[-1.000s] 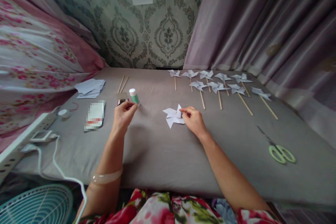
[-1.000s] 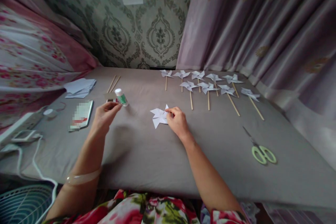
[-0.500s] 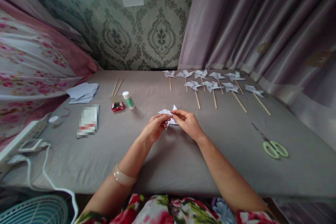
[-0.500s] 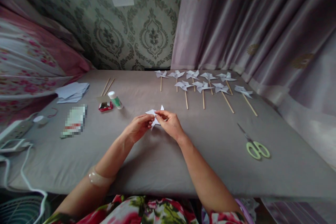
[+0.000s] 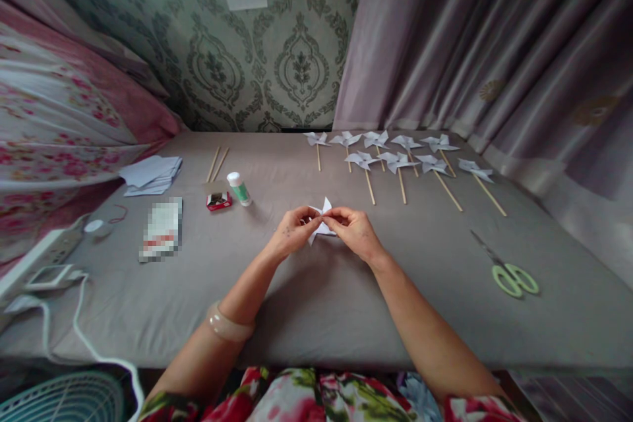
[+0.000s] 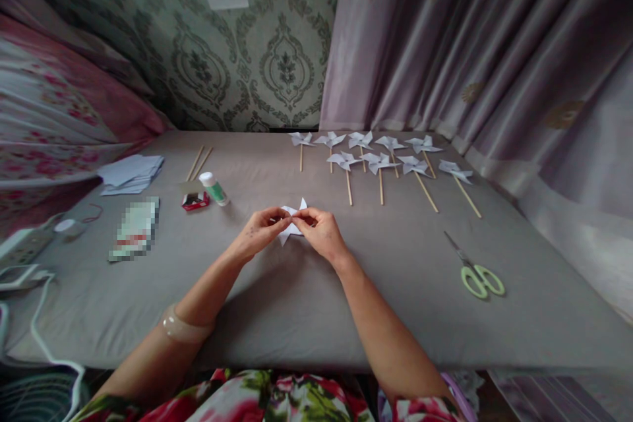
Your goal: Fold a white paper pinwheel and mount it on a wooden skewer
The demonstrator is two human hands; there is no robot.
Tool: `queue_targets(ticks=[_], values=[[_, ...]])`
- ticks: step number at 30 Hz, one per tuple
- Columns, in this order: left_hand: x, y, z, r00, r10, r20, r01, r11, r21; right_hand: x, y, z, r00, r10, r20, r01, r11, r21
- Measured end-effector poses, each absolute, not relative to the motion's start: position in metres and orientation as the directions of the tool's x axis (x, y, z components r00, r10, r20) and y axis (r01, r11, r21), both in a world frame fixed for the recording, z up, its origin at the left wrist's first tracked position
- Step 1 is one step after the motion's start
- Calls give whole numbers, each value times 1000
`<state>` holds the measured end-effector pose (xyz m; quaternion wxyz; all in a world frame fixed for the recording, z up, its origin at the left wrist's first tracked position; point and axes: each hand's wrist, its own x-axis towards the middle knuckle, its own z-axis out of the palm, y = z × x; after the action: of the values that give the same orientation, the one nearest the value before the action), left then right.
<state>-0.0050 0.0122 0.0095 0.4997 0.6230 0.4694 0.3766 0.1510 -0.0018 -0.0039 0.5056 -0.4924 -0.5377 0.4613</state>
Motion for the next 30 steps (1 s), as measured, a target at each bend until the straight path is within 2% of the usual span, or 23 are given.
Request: queue_targets(ticks=[3, 6, 12, 16, 25, 28, 30], values=[[-11, 30, 10, 245, 969, 36, 367, -127, 921, 154, 0, -3, 69, 995, 73, 50, 69, -996], [-15, 52, 10, 171, 981, 90, 569, -173, 804, 158, 2, -2, 172, 984, 38, -1, 38, -999], [-14, 75, 5, 375, 927, -13, 745, -294, 599, 161, 8, -7, 258, 966, 18, -33, 27, -999], [-11, 76, 4, 412, 911, -19, 789, -346, 508, 164, 10, -8, 282, 959, 10, -46, 24, -999], [-16, 65, 4, 331, 939, -89, 751, -205, 627, 168, 10, -9, 224, 975, -1, -21, 4, -1000], [-18, 58, 1, 249, 967, -60, 639, -118, 760, 167, 10, -9, 218, 976, -2, -28, 4, -1000], [-18, 53, 0, 149, 987, -50, 478, -28, 878, 166, 10, -8, 213, 977, 4, -39, 13, -999]])
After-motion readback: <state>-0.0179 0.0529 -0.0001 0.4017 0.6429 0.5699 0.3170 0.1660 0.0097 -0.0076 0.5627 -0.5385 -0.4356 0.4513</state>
